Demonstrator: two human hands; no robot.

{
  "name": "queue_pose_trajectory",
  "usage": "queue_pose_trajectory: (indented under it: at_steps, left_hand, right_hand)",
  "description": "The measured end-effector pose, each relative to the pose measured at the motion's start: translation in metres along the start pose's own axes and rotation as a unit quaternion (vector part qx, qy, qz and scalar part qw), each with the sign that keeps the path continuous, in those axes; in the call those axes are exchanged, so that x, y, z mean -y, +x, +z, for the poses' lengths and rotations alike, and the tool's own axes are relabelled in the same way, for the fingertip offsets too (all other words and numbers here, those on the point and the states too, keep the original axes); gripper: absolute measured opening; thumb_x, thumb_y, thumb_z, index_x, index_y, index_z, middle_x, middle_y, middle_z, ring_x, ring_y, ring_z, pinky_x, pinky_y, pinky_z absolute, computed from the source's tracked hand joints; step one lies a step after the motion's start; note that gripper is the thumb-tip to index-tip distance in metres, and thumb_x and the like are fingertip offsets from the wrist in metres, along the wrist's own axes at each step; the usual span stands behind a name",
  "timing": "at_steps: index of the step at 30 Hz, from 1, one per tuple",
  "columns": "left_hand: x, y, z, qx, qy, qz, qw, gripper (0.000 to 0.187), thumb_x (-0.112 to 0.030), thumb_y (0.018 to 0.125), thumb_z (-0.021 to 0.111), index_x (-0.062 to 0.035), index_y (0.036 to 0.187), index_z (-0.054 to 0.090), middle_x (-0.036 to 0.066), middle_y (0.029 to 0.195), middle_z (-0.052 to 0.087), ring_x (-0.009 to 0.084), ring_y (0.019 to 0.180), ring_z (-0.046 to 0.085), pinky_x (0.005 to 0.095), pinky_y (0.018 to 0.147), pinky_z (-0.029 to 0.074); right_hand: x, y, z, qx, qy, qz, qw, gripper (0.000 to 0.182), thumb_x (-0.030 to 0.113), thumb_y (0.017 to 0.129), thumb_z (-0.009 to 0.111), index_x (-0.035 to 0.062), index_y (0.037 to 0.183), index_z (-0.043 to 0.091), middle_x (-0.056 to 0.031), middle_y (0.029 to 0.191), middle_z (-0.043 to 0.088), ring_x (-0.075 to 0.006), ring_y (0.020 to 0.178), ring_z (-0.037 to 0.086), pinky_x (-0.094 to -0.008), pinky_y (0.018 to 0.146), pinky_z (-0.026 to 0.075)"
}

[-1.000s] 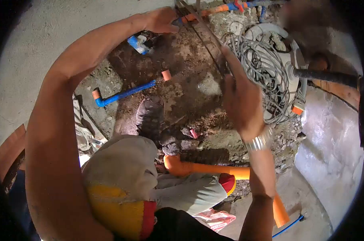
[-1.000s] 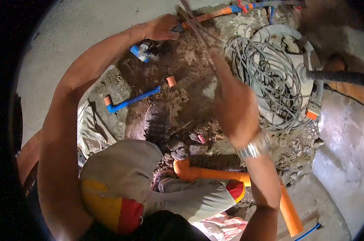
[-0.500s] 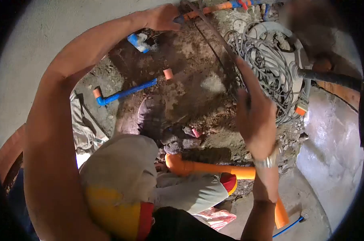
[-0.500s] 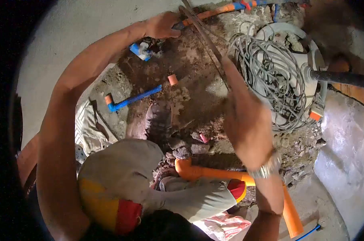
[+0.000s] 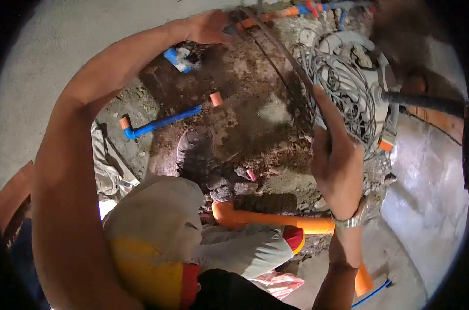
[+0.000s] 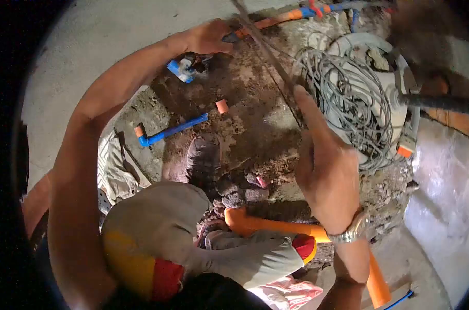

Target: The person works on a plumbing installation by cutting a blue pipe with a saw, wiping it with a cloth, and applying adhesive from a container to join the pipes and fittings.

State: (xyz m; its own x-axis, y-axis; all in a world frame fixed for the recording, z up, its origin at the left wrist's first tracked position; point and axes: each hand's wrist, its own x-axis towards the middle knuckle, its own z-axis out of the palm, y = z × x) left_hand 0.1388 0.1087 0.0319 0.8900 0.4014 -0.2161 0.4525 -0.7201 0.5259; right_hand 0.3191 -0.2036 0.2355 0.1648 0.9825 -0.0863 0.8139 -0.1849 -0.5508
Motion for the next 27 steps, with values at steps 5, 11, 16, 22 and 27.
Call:
queue_pose_trajectory:
  at_steps: [5, 11, 16, 22, 27]
  left_hand:
    - [0.002, 0.004, 0.001, -0.131, 0.025, 0.176, 0.975, 0.04, -0.035, 0.082, 0.071, 0.0031, 0.091, 0.069, 0.02, 0.075, 0.067, 0.0305, 0.073, 0.069, 0.0433, 0.068, 0.054]
    - [-0.006, -0.007, 0.003, 0.032, -0.008, 0.021, 0.999, 0.04, -0.033, 0.085, 0.071, 0.0047, 0.082, 0.06, 0.017, 0.059, 0.056, 0.0256, 0.055, 0.056, 0.045, 0.057, 0.047]
    - [-0.022, -0.011, -0.002, -0.012, 0.017, 0.02, 1.0, 0.043, -0.036, 0.084, 0.069, 0.0054, 0.089, 0.063, 0.02, 0.068, 0.059, 0.0304, 0.063, 0.059, 0.0463, 0.062, 0.048]
    - [-0.015, -0.013, 0.0, 0.026, 0.038, -0.009, 0.999, 0.049, -0.041, 0.084, 0.069, 0.0061, 0.094, 0.067, 0.023, 0.077, 0.064, 0.0366, 0.072, 0.063, 0.0461, 0.069, 0.05]
    - [0.029, 0.0, 0.027, -0.08, 0.029, 0.124, 0.989, 0.042, -0.034, 0.085, 0.071, 0.006, 0.087, 0.061, 0.017, 0.062, 0.049, 0.0236, 0.056, 0.051, 0.0454, 0.055, 0.043]
  right_hand:
    - [-0.003, 0.023, 0.016, 0.064, -0.021, 0.063, 0.996, 0.057, 0.001, 0.094, 0.055, 0.0125, 0.149, 0.045, -0.0239, 0.118, 0.068, -0.0355, 0.071, 0.071, -0.0408, 0.066, 0.054]
    - [0.005, 0.0, 0.001, 0.026, 0.085, 0.017, 0.996, 0.052, 0.0, 0.094, 0.054, 0.0108, 0.145, 0.051, -0.0202, 0.123, 0.067, -0.037, 0.096, 0.071, -0.0406, 0.08, 0.055]
    - [0.003, -0.007, -0.005, 0.026, 0.006, 0.032, 0.999, 0.052, -0.001, 0.094, 0.054, 0.0103, 0.144, 0.052, -0.0181, 0.125, 0.066, -0.0284, 0.078, 0.074, -0.0335, 0.068, 0.054]
    - [-0.006, 0.012, 0.02, 0.014, 0.022, 0.003, 1.0, 0.052, -0.003, 0.093, 0.053, 0.0092, 0.144, 0.052, -0.0192, 0.129, 0.064, -0.0269, 0.074, 0.074, -0.0336, 0.065, 0.055]
    - [-0.003, -0.004, 0.0, 0.002, 0.03, -0.006, 1.0, 0.051, -0.001, 0.093, 0.052, 0.0086, 0.144, 0.052, -0.0208, 0.126, 0.065, -0.0283, 0.068, 0.071, -0.0344, 0.065, 0.055]
